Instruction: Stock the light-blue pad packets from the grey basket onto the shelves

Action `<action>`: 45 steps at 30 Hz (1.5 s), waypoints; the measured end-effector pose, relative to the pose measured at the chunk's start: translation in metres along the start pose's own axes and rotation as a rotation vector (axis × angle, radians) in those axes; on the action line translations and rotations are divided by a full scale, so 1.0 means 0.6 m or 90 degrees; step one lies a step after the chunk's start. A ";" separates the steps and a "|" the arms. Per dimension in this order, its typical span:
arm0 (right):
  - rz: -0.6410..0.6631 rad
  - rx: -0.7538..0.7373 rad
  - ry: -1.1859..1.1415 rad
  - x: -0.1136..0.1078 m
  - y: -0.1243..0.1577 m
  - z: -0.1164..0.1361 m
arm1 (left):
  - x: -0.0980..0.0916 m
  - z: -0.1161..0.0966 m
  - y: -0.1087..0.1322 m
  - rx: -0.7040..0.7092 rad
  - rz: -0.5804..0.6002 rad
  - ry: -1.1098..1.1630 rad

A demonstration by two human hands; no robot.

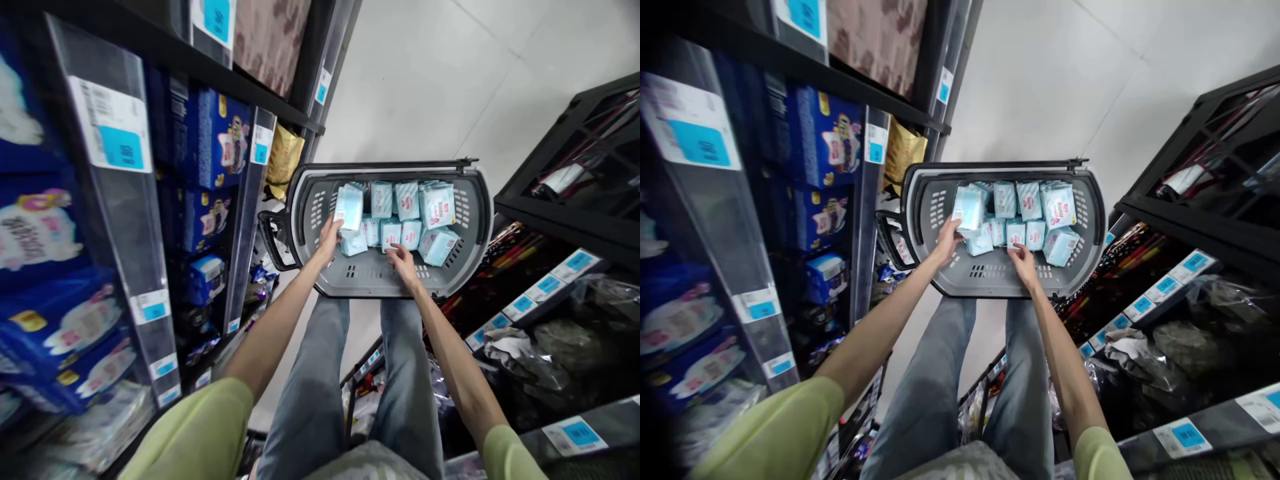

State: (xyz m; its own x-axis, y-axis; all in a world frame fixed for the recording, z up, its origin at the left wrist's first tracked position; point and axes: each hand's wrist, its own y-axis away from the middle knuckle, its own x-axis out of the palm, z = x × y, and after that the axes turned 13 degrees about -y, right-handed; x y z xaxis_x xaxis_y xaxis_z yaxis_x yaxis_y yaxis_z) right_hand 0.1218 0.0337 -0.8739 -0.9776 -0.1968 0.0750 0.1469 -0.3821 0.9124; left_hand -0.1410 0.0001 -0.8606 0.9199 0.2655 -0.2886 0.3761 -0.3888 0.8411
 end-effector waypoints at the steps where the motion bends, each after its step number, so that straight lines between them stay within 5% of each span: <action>1: 0.026 0.013 -0.031 0.004 0.000 0.008 | -0.003 0.000 0.009 -0.027 0.050 0.086; 5: 0.157 0.063 -0.190 0.032 0.000 0.032 | 0.012 0.008 0.041 -0.119 0.253 0.305; 8: 0.197 0.039 -0.298 0.056 0.004 0.040 | 0.048 0.016 0.055 -0.176 0.325 0.359; 12: 0.113 0.007 -0.363 0.064 0.011 0.046 | 0.108 0.020 0.053 -0.182 0.282 0.335; 17: 0.049 -0.012 -0.305 0.011 0.013 0.057 | 0.146 0.007 0.040 -0.082 0.178 0.223; 21: 0.144 0.047 -0.168 -0.042 0.003 0.063 | 0.135 -0.002 0.039 -0.086 0.215 0.168; 24: 0.102 0.055 -0.178 -0.059 -0.008 0.056 | 0.114 0.001 0.037 -0.107 0.243 0.134; 29: -0.052 -0.026 -0.319 -0.041 -0.020 0.027 | 0.087 0.019 0.040 -0.094 0.313 0.166; 34: -0.079 -0.013 -0.351 -0.014 -0.007 0.014 | 0.076 0.047 0.052 -0.097 0.310 0.141; 41: 0.004 -0.039 -0.283 -0.018 0.038 0.034 | 0.055 0.080 0.091 -0.014 0.263 -0.006; 45: 0.072 -0.061 -0.166 -0.024 0.073 0.055 | 0.041 0.081 0.140 0.042 0.234 0.040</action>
State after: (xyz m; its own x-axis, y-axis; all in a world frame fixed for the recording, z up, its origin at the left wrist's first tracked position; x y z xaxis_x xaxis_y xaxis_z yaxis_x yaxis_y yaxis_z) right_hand 0.1372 0.0496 -0.8217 -0.9583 -0.0088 0.2856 0.2578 -0.4576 0.8510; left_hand -0.0812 -0.0691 -0.8195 0.9870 0.1503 0.0568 0.0308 -0.5238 0.8513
